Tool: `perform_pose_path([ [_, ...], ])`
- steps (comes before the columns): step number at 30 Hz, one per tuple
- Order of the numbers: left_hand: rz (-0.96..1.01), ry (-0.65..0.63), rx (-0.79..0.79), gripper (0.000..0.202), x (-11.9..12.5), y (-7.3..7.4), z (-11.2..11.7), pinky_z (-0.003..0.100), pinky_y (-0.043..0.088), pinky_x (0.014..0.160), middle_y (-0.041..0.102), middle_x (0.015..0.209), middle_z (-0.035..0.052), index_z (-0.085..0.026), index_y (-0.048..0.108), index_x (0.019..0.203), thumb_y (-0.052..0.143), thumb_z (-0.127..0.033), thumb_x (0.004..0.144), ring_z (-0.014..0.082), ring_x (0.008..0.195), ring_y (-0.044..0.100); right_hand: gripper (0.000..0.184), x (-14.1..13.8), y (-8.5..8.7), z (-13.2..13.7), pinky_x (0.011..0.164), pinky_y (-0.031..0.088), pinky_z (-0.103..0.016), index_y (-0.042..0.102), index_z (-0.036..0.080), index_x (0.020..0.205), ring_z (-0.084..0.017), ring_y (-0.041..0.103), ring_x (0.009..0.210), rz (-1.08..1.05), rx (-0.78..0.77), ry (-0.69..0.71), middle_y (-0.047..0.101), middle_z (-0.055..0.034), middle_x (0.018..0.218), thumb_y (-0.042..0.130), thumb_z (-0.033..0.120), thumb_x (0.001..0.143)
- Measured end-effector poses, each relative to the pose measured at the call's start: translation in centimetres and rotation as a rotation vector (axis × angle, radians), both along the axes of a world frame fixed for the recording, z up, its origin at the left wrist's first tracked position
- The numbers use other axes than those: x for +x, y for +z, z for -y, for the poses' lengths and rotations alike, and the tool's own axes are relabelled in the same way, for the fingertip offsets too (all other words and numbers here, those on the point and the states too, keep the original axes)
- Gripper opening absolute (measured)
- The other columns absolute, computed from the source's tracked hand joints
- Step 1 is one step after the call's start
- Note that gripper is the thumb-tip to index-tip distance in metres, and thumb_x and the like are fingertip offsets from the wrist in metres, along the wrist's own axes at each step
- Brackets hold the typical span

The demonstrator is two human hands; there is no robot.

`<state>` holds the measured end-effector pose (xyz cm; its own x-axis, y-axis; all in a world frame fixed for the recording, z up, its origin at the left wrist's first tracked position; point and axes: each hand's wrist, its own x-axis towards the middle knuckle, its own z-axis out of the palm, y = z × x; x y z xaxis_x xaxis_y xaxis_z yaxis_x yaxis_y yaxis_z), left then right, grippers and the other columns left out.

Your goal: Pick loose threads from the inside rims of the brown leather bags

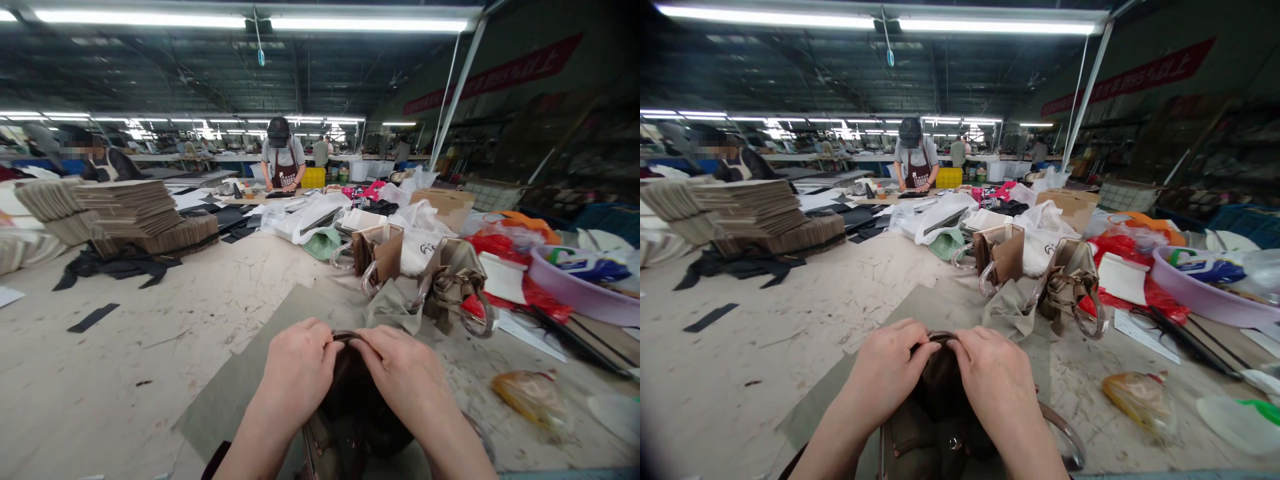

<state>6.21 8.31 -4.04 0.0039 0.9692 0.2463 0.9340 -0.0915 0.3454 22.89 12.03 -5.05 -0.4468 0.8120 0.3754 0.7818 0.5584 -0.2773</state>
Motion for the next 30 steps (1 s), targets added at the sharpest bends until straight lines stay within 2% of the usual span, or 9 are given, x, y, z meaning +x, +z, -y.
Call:
perform_pose_path([
  [5, 0.053, -0.022, -0.012, 0.014, -0.5, -0.1, 0.7, 0.029, 0.041, 0.073, 0.066, 0.083, -0.0010, -0.022, 0.063, 0.076, 0.058, -0.026, 0.088, 0.0175, 0.081, 0.062, 0.018, -0.3, -0.2, 0.0, 0.063, 0.034, -0.029, 0.065, 0.025, 0.079, -0.017, 0.060, 0.073, 0.044, 0.036, -0.011, 0.065, 0.0007, 0.077, 0.054, 0.026, 0.094],
  [9, 0.064, -0.007, -0.003, 0.012, -1.0, -0.2, 1.4, 0.029, 0.040, 0.070, 0.065, 0.081, -0.0024, -0.023, 0.062, 0.077, 0.058, -0.022, 0.088, 0.0165, 0.078, 0.061, 0.021, -0.3, -0.4, 0.1, 0.063, 0.032, -0.030, 0.063, 0.024, 0.075, -0.017, 0.058, 0.072, 0.045, 0.057, 0.008, 0.062, 0.0008, 0.073, 0.054, 0.025, 0.094],
  [12, 0.052, 0.005, 0.013, 0.012, -1.1, -0.2, 1.6, 0.028, 0.039, 0.069, 0.064, 0.080, -0.0016, -0.022, 0.061, 0.077, 0.056, -0.021, 0.089, 0.0165, 0.077, 0.060, 0.018, -0.3, -0.4, 0.1, 0.063, 0.033, -0.030, 0.065, 0.024, 0.078, -0.017, 0.058, 0.073, 0.036, 0.069, 0.009, 0.063, 0.0008, 0.075, 0.055, 0.025, 0.093],
  [17, 0.065, -0.013, 0.014, 0.015, -0.8, -0.1, 1.5, 0.028, 0.039, 0.069, 0.062, 0.080, -0.0008, -0.021, 0.059, 0.077, 0.053, -0.021, 0.090, 0.0163, 0.077, 0.059, 0.012, -0.8, -0.7, 0.3, 0.066, 0.035, -0.030, 0.066, 0.027, 0.101, -0.017, 0.061, 0.077, 0.022, 0.107, 0.042, 0.067, 0.0027, 0.085, 0.060, 0.024, 0.091],
  [20, 0.149, -0.061, -0.003, 0.008, -1.2, 0.0, 1.6, 0.028, 0.040, 0.071, 0.063, 0.084, -0.0014, -0.022, 0.057, 0.082, 0.054, -0.017, 0.087, 0.0166, 0.080, 0.059, 0.007, -1.1, -0.7, 0.5, 0.064, 0.033, -0.031, 0.065, 0.025, 0.089, -0.018, 0.059, 0.074, 0.036, 0.118, 0.043, 0.065, 0.0022, 0.079, 0.059, 0.022, 0.091],
  [21, 0.193, -0.071, -0.020, 0.009, -1.5, 0.0, 1.7, 0.028, 0.040, 0.073, 0.064, 0.089, -0.0013, -0.023, 0.056, 0.088, 0.055, -0.015, 0.085, 0.0171, 0.083, 0.060, 0.010, -1.1, -0.7, 0.5, 0.064, 0.033, -0.031, 0.064, 0.024, 0.084, -0.018, 0.058, 0.073, 0.039, 0.117, 0.043, 0.063, 0.0021, 0.077, 0.058, 0.021, 0.091],
  [24, 0.297, -0.057, -0.108, 0.042, -2.8, -0.3, 1.8, 0.031, 0.042, 0.081, 0.065, 0.108, 0.0015, -0.025, 0.048, 0.116, 0.057, -0.011, 0.077, 0.0201, 0.096, 0.061, 0.016, -0.9, -0.7, 0.4, 0.063, 0.032, -0.030, 0.060, 0.023, 0.075, -0.018, 0.056, 0.071, 0.027, 0.111, 0.057, 0.060, 0.0018, 0.072, 0.058, 0.021, 0.091],
  [26, 0.303, -0.053, -0.183, 0.054, -3.7, -0.4, 1.9, 0.032, 0.042, 0.083, 0.065, 0.109, 0.0024, -0.025, 0.043, 0.125, 0.055, -0.009, 0.075, 0.0216, 0.096, 0.062, 0.018, -0.8, -0.7, 0.2, 0.063, 0.032, -0.030, 0.059, 0.023, 0.073, -0.018, 0.055, 0.070, 0.019, 0.105, 0.077, 0.058, 0.0018, 0.071, 0.058, 0.023, 0.091],
  [30, 0.269, -0.063, -0.224, 0.042, -4.4, -0.1, 2.1, 0.033, 0.041, 0.081, 0.068, 0.101, 0.0016, -0.025, 0.050, 0.116, 0.053, -0.010, 0.077, 0.0225, 0.096, 0.062, 0.009, -0.5, -1.2, -0.4, 0.064, 0.035, -0.031, 0.063, 0.024, 0.085, -0.018, 0.057, 0.074, -0.033, 0.142, 0.071, 0.062, 0.0014, 0.078, 0.057, 0.024, 0.092],
])
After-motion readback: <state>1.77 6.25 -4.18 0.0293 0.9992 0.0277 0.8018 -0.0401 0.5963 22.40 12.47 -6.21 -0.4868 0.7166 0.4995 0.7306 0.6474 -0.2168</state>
